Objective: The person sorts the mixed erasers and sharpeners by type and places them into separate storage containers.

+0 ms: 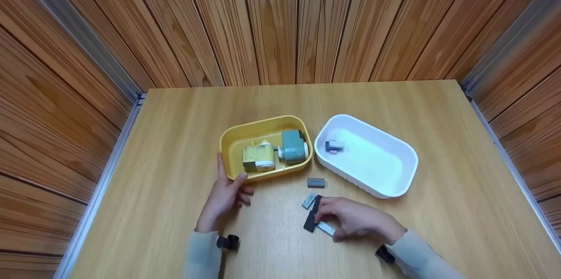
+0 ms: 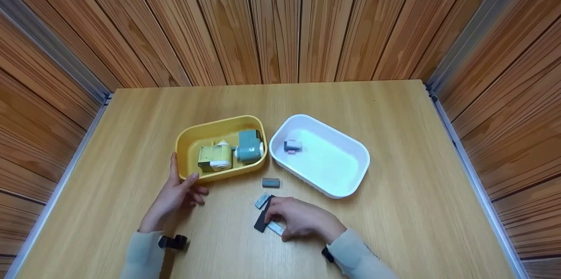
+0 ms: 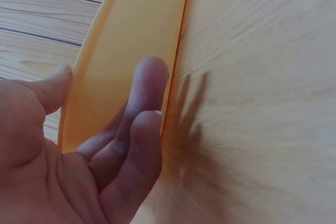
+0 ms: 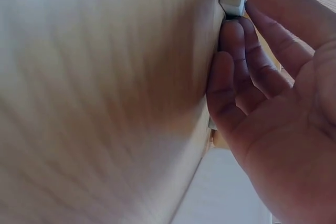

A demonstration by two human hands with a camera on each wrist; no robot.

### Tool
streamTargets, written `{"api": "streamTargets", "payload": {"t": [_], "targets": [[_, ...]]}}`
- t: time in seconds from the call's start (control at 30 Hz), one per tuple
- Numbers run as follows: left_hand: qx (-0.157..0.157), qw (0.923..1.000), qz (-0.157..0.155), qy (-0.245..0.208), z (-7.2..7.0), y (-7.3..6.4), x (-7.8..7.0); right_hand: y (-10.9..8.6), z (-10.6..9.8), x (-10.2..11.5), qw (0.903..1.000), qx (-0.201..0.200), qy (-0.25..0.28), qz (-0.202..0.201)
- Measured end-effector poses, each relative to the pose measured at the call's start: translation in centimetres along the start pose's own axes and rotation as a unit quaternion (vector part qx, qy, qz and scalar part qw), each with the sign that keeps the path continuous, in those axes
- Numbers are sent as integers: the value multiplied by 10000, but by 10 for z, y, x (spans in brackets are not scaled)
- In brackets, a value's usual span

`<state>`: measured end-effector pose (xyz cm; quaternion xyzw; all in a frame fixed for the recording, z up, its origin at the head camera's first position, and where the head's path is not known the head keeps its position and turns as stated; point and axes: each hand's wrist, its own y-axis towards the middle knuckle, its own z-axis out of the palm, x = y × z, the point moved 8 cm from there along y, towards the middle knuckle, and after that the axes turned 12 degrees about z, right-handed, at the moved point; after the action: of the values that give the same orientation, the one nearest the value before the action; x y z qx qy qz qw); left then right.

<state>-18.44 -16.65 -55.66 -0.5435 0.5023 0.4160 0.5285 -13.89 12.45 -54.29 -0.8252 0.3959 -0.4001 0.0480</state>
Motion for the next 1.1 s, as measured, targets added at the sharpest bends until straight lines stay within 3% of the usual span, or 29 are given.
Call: {"api": "streamTargets", "payload": {"t": [0.5,0.73,0.97,1.1], "targets": [[9,9998,-168,-82,0,0,0,-4,2,0,9996,76,-102,265],[-21,9999,-102,-29,-1,-1,1,-5,3,0,9996,5,-139,245],[-9,9998,153,-105,1,0,-1,-5,3,1,9998,-83,37,173],[66,9999,43,-94,1,-1,-6,-5,1,0,9994,-90,262,227]]}}
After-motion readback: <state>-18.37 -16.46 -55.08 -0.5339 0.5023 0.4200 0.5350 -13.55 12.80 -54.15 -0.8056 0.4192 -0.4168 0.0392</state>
